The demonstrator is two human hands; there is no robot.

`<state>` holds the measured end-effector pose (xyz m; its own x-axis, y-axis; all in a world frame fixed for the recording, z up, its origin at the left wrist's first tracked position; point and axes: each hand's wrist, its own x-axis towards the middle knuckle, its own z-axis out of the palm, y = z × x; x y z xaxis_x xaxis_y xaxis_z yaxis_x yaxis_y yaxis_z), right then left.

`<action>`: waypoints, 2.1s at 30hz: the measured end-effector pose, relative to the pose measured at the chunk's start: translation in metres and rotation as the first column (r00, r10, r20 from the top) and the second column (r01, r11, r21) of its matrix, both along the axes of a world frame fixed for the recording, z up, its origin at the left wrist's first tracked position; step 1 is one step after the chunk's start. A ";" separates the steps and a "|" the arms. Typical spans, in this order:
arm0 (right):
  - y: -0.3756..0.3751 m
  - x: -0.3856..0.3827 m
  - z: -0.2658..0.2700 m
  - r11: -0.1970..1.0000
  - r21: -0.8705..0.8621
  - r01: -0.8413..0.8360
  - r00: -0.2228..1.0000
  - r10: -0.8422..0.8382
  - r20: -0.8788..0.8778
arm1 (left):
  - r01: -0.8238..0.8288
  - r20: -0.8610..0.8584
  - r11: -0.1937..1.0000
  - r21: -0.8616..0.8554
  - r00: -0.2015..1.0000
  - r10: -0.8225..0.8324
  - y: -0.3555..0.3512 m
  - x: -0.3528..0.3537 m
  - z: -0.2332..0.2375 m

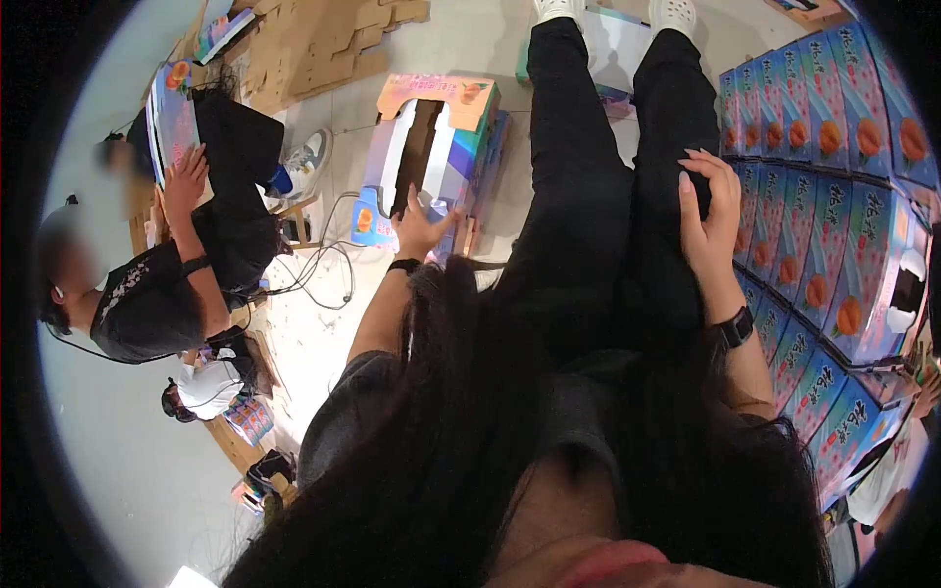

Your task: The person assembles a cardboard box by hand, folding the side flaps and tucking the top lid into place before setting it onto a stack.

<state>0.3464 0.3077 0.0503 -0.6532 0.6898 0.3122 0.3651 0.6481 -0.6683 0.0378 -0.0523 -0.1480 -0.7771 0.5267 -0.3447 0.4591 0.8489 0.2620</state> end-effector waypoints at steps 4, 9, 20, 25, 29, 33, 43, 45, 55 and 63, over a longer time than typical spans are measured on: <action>0.001 0.004 -0.007 1.000 0.008 0.016 0.998 -0.015 -0.054 | -0.106 -0.068 0.992 -0.064 0.993 0.101 0.011 -0.004 0.026; 0.003 0.015 -0.019 0.999 0.050 0.003 0.995 0.002 -0.100 | -0.248 -0.146 0.968 0.048 0.957 0.253 0.015 -0.011 0.057; -0.004 0.037 -0.012 0.983 0.165 0.079 0.975 -0.042 -0.218 | -0.183 -0.223 0.727 0.662 0.878 0.424 0.004 0.000 0.188; -0.025 0.049 0.031 0.938 0.345 -0.003 0.911 0.145 -0.385 | 0.056 -0.222 0.519 0.853 0.939 0.264 0.021 0.033 0.263; -0.071 0.068 0.093 0.796 0.576 -0.188 0.837 0.436 -0.330 | 0.361 -0.507 0.481 0.799 0.835 0.214 0.035 0.065 0.315; -0.132 0.104 0.175 0.595 0.758 -0.266 0.680 0.673 -0.290 | 0.545 -0.654 0.439 0.714 0.743 0.143 0.051 0.112 0.337; -0.136 0.153 0.206 0.665 0.747 -0.027 0.833 0.428 -0.351 | 0.768 -0.762 0.331 0.548 0.622 -0.182 0.092 0.185 0.335; -0.123 0.144 0.189 0.747 0.664 0.037 0.898 0.267 -0.350 | 0.792 -0.778 0.319 0.522 0.595 -0.204 0.101 0.181 0.326; -0.092 0.116 0.098 0.773 0.630 -0.076 0.977 0.185 -0.110 | 0.869 -0.829 0.315 0.382 0.473 -0.299 0.110 0.175 0.306; -0.091 0.114 0.084 0.768 0.636 -0.075 0.988 0.144 -0.057 | 0.872 -0.816 0.358 0.333 0.457 -0.354 0.104 0.184 0.309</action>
<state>0.4607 0.2166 0.1346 -0.6548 0.2411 0.7163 0.2218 0.9673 -0.1228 0.2221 0.0518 0.1608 0.0445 0.7612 0.6470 0.9959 -0.0851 0.0317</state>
